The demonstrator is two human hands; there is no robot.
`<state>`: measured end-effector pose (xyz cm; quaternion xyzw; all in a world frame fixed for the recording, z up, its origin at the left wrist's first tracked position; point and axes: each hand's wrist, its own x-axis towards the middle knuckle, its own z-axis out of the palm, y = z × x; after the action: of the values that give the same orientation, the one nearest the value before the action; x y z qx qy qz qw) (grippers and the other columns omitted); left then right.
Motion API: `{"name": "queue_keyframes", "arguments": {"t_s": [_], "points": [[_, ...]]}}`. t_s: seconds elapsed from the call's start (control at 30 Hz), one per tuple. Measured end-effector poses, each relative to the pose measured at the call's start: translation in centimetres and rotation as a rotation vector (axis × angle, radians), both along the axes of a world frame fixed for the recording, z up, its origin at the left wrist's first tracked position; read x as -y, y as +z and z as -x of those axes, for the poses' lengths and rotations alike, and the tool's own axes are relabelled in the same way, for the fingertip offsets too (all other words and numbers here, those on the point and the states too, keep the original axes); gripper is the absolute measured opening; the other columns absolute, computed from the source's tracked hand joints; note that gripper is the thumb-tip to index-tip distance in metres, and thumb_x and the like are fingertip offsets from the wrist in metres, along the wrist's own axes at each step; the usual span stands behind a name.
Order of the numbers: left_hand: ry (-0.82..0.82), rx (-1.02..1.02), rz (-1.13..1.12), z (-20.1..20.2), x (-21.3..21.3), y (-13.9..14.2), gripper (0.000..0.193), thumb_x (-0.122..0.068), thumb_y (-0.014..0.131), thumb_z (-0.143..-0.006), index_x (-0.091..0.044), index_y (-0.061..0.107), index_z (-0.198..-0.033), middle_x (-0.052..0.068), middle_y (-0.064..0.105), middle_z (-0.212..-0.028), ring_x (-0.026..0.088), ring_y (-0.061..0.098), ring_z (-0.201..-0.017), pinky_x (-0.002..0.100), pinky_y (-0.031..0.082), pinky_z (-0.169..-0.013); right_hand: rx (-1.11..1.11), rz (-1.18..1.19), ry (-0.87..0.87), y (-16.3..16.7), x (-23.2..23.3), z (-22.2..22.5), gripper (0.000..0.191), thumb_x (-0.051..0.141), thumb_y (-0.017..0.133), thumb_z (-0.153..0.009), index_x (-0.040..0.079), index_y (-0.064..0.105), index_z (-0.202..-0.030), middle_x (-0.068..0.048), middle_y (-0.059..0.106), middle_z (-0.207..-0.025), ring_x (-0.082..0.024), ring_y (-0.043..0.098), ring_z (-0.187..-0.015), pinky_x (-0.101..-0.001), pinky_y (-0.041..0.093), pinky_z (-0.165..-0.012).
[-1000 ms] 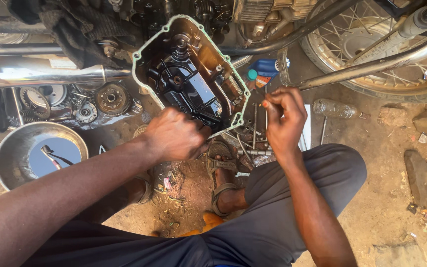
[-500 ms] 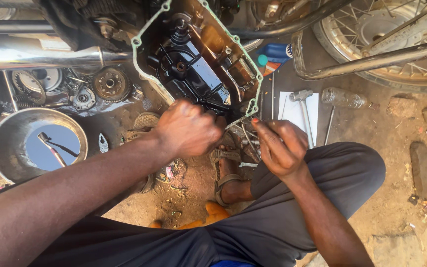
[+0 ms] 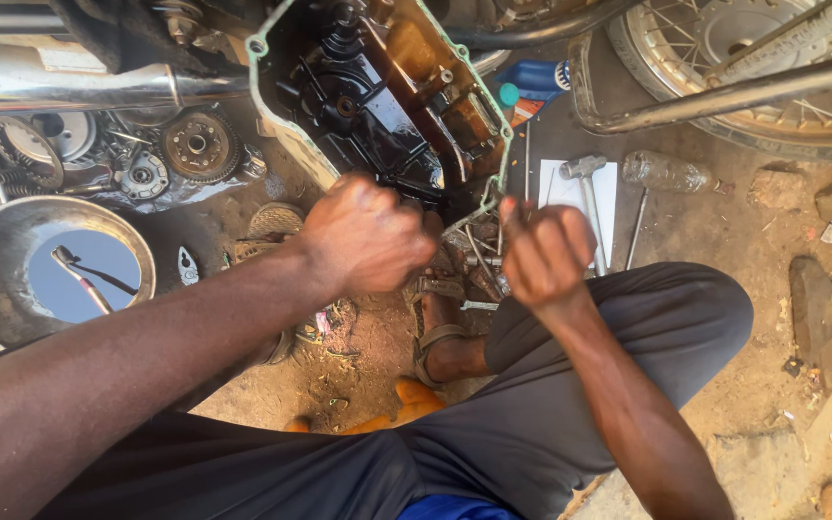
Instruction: The person is working on a motorcycle engine, using a wrench to tighten bolts and a screwdriver to adjust components. They are seated on the ground, surrounded by tools and motorcycle parts.
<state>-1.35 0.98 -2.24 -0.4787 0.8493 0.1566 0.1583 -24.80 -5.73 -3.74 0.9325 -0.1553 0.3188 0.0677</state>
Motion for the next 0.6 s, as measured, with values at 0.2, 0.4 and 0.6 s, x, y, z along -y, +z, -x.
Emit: {"name": "queue_keyframes", "arguments": {"t_s": [0.2, 0.4, 0.6], "points": [[0.0, 0.041, -0.007, 0.0, 0.0, -0.1, 0.025, -0.028, 0.046, -0.102, -0.015, 0.067, -0.098, 0.007, 0.06, -0.075, 0.016, 0.062, -0.065, 0.039, 0.052, -0.059, 0.109, -0.003, 0.042, -1.0, 0.1, 0.1, 0.029, -0.017, 0.073, -0.08, -0.01, 0.074, -0.107, -0.013, 0.062, -0.088, -0.027, 0.06, -0.079, -0.038, 0.049, -0.066], [-0.007, 0.051, 0.005, -0.1, -0.2, -0.8, 0.027, -0.028, 0.044, -0.103, -0.014, 0.066, -0.095, 0.007, 0.053, -0.067, 0.014, 0.051, -0.057, 0.035, 0.046, -0.051, 0.048, 0.004, 0.007, -0.9, -0.4, 0.4, 0.032, -0.017, 0.071, -0.081, -0.012, 0.073, -0.112, -0.014, 0.063, -0.091, -0.029, 0.061, -0.081, -0.0392, 0.049, -0.068], [-0.039, 0.074, 0.051, -0.1, -0.2, -1.0, 0.025, -0.026, 0.048, -0.102, -0.014, 0.065, -0.089, 0.002, 0.045, -0.061, 0.009, 0.042, -0.053, 0.03, 0.04, -0.046, 0.047, 0.037, 0.012, -1.3, 0.1, 0.2, 0.03, -0.015, 0.07, -0.08, -0.012, 0.078, -0.109, -0.01, 0.06, -0.082, -0.026, 0.058, -0.076, -0.0373, 0.045, -0.06]]}}
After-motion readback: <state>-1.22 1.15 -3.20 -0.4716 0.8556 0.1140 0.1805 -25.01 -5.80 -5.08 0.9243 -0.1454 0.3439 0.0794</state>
